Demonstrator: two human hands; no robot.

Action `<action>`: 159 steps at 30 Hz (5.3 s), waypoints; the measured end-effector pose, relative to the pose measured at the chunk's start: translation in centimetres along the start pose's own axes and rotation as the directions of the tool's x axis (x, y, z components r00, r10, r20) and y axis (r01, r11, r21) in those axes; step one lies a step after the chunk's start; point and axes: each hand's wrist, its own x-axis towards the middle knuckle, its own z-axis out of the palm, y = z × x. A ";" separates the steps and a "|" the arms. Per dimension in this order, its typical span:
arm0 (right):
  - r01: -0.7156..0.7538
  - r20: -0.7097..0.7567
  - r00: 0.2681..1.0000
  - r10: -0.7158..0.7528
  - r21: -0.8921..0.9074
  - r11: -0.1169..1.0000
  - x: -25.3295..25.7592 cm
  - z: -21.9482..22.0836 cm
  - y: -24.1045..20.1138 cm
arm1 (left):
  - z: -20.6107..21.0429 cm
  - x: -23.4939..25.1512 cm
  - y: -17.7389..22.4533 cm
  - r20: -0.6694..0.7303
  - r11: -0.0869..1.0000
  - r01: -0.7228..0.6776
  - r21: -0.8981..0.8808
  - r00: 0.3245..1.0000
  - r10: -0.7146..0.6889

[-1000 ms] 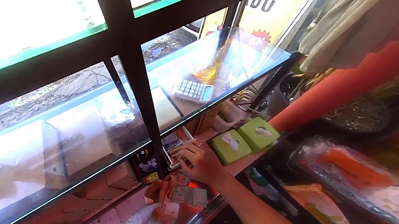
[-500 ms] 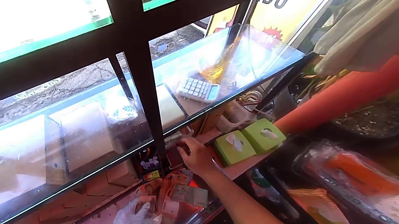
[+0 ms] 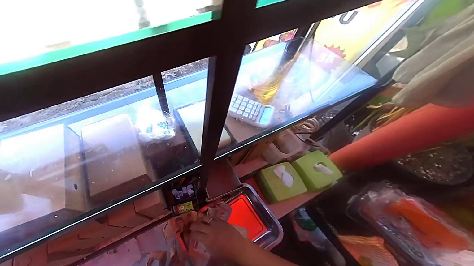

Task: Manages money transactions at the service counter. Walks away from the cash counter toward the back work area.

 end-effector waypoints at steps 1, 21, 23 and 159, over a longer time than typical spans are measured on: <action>0.009 0.043 0.999 -0.008 -0.036 0.999 0.3 0.0 -0.2 | 0.2 0.1 0.2 0.034 0.999 0.033 0.020 0.999 -0.033; 0.158 0.327 0.941 -0.091 -0.184 0.970 3.2 -0.9 -0.2 | 1.6 1.8 4.9 0.207 0.852 0.327 -0.409 0.943 -0.262; 0.170 0.438 0.895 -0.083 -0.162 0.972 3.8 -1.5 -0.4 | 2.0 2.3 4.5 0.242 0.743 0.365 -0.562 0.931 -0.274; -0.732 -0.071 0.593 0.802 0.369 0.573 -6.4 1.6 3.7 | 4.8 9.1 24.2 0.098 0.747 0.121 -0.654 0.992 -0.076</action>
